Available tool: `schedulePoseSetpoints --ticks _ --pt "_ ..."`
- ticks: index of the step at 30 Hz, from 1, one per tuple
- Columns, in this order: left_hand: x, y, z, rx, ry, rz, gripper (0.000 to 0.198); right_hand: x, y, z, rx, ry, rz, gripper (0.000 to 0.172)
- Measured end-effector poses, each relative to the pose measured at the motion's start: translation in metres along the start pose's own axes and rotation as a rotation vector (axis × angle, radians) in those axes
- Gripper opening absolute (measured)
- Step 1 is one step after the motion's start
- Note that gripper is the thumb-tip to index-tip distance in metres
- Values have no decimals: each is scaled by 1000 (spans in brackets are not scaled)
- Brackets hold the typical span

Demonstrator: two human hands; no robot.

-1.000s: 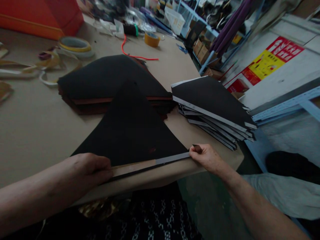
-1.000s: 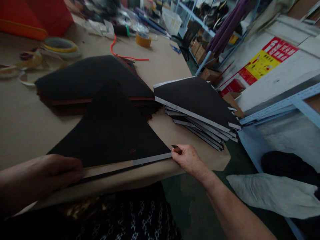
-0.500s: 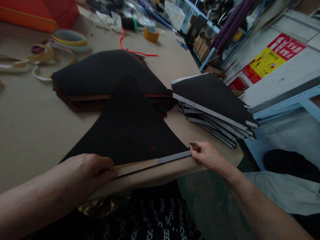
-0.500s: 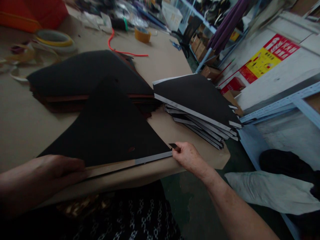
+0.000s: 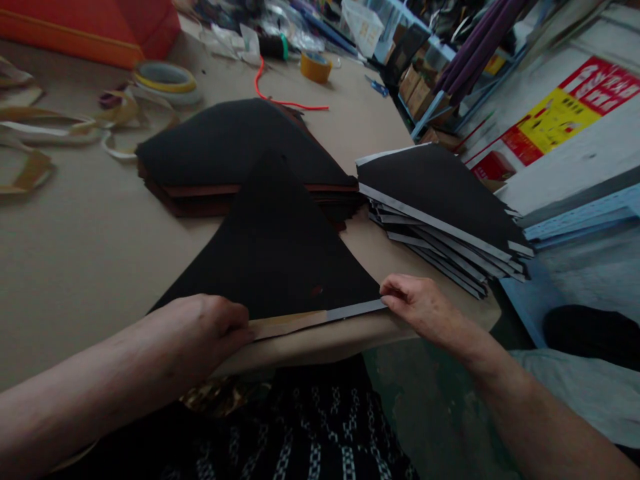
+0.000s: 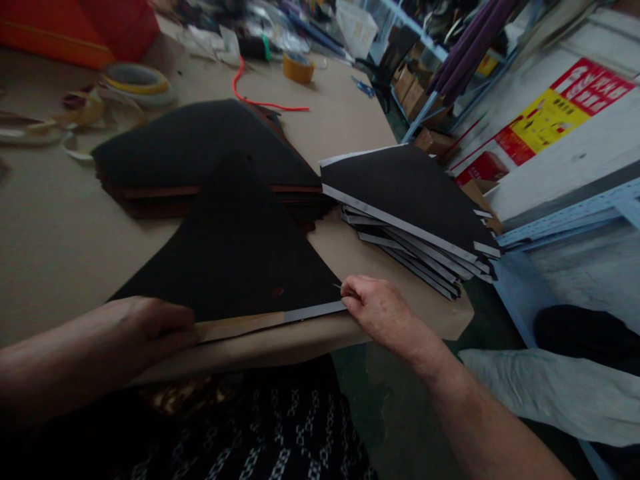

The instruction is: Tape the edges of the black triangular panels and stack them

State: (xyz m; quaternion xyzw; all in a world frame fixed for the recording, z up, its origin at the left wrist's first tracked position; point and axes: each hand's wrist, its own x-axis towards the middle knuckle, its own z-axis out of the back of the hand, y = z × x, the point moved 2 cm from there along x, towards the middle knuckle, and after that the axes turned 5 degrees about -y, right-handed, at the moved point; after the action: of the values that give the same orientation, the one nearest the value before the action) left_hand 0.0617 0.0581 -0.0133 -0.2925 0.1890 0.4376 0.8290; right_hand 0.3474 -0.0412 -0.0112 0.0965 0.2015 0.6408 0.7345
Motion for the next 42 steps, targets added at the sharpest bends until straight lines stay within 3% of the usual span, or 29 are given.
schedulePoseSetpoints --ticks 4,8,14,20,28,34,37,42 --pt "-5 -6 3 23 36 3 36 8 25 -12 272 125 140 12" --pt "-8 0 1 -1 8 6 32 18 28 -30 238 206 93 15" --pt "-27 36 -9 -67 -3 57 32 17 26 -35 166 169 86 10" --pt "-58 74 4 -31 23 213 29 18 21 -38 126 201 95 11" --pt "-82 130 11 25 19 323 26 19 16 -41 96 223 100 12" --pt "-97 149 14 -27 -5 361 26 19 14 -39 59 219 131 13" --pt "-99 149 13 -58 -20 340 27 18 34 -40 0 213 190 13" --pt "-98 150 10 -59 -47 355 27 22 100 -61 170 289 451 19"
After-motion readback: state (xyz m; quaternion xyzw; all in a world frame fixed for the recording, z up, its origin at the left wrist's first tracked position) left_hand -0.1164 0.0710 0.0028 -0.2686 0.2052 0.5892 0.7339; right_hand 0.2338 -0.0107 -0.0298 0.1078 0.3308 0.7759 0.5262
